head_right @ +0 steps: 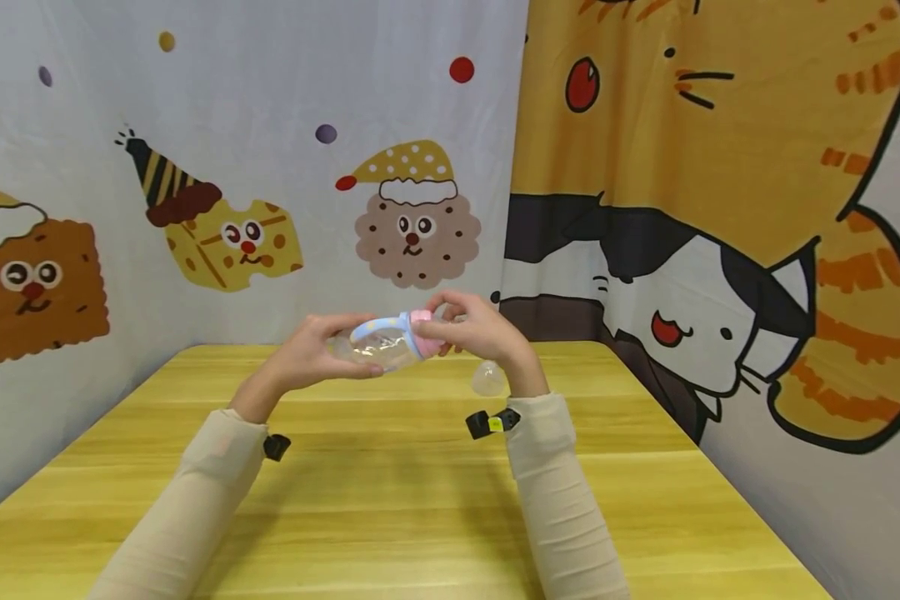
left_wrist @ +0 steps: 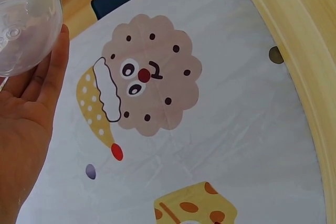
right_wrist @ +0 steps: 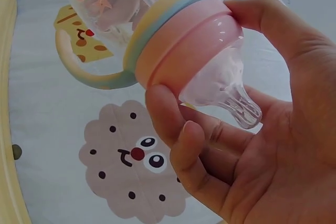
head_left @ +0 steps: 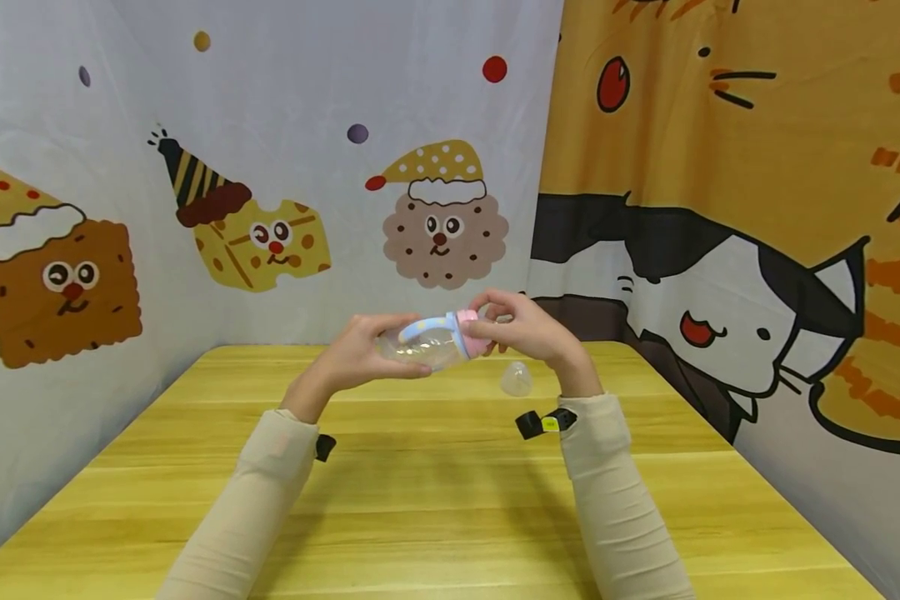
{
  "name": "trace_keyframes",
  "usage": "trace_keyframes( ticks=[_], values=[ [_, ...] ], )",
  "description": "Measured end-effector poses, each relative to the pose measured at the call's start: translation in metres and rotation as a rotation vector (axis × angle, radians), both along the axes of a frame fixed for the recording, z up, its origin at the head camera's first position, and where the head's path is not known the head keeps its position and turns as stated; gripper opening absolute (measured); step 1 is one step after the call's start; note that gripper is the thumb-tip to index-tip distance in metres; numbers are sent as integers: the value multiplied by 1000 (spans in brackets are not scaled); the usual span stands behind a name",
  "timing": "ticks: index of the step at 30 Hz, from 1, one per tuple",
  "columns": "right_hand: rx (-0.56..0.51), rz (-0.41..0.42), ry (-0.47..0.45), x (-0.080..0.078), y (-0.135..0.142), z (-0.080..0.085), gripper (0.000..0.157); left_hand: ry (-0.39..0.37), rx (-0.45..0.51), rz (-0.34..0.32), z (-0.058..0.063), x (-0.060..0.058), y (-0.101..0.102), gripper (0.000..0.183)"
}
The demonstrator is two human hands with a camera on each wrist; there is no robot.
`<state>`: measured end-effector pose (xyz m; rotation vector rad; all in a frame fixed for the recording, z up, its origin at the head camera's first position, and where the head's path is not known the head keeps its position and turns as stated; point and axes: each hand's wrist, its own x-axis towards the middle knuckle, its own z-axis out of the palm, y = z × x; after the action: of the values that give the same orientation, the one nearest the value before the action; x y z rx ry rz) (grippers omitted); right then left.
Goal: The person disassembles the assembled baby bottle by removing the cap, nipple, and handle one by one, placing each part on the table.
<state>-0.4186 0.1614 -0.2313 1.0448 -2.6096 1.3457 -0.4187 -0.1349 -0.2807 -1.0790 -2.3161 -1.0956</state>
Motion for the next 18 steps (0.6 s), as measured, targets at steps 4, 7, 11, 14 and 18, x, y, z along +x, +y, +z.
trace_keyframes(
  ticks=[4, 7, 11, 14, 18],
  values=[
    [5, 9, 3, 1, 1, 0, 29, 2, -11, 5, -1, 0, -1, 58],
    [6, 15, -2, 1, 2, 2, 33, -3, -14, 8, -1, 0, -1, 56],
    [4, 34, -2, 2, 3, 3, 39, -7, -16, 17, 0, 0, -1, 54],
    [3, 55, 14, 3, 5, 5, 41, -6, -28, 26, 1, 1, -1, 53],
    [1, 103, 42, 3, 6, 5, 48, -24, -29, 24, 2, 2, -3, 55]
  ],
)
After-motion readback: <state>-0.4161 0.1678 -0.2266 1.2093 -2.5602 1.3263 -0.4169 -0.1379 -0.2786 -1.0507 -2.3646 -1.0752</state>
